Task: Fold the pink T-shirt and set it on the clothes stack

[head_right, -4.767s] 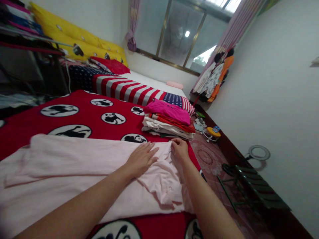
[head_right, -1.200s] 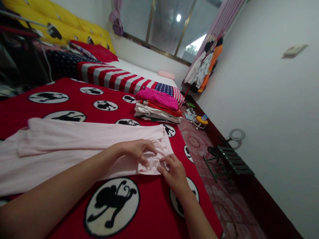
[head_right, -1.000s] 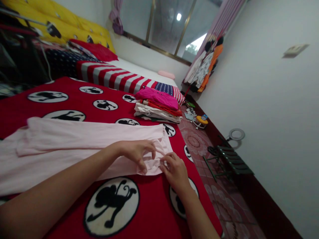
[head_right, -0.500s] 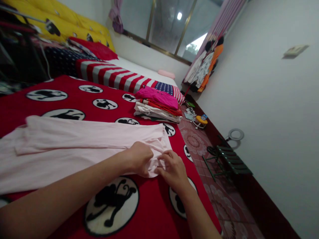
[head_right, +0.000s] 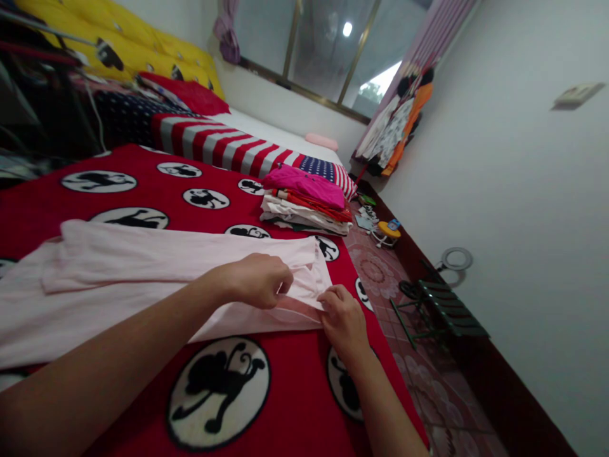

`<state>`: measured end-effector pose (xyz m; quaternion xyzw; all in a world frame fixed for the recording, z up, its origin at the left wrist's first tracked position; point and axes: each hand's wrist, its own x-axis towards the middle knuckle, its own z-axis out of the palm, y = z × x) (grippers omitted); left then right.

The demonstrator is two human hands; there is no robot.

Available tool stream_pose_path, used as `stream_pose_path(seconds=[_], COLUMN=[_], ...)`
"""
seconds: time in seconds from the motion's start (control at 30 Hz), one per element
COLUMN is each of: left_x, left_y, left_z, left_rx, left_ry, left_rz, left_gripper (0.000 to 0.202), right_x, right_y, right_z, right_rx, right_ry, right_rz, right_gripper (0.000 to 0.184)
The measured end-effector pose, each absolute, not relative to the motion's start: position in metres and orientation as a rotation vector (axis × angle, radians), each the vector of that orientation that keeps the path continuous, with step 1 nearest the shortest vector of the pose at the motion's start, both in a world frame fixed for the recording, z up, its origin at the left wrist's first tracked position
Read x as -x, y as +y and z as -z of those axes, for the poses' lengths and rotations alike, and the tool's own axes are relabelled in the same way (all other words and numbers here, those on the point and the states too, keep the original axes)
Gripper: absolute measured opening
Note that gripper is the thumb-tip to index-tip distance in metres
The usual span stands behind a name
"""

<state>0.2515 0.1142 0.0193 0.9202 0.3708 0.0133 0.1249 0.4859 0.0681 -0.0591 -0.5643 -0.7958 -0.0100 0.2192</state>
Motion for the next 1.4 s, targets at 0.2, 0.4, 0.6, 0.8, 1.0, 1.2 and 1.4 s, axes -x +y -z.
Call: stream_pose_path(seconds=[0.2, 0.4, 0.6, 0.8, 1.0, 1.2, 1.4], left_x=[-0.244, -0.249, -0.264, -0.27, -0.276, -0.276, -0.271], left_y=[0.121, 0.118, 0.114, 0.119, 0.123, 0.138, 0.148], left_z=[-0.024, -0.026, -0.005, 0.009, 0.015, 0.053, 0.076], left_rx=[-2.691, -2.77, -2.702, -2.579, -2.633, -2.596, -2.525], left_ry=[1.112, 1.005, 0.909, 0.92, 1.133, 1.253, 1.235], left_rz=[-0.22, -0.476, -0.032, 0.088, -0.287, -0.439, -0.37], left_gripper=[0.028, 0.027, 0.023, 0.034, 0.031, 0.113, 0.135], right_x=[-0.498, -0.502, -0.516, -0.517, -0.497, -0.492, -0.473], right_y=[0.088, 0.103, 0.084, 0.069, 0.062, 0.076, 0.119], right_z=[0.034, 0.026, 0.067, 0.058, 0.045, 0.046, 0.044], right_rx=[1.716, 1.676, 1.762, 1.633, 1.455, 1.613, 1.571], right_ry=[-2.081, -1.83, -1.831, -1.958, -2.094, -2.135, -1.914], right_rz=[0.203, 0.17, -0.129, -0.286, -0.24, -0.239, -0.147], right_gripper=[0.019, 0.015, 0.015, 0.016, 0.01, 0.031, 0.026])
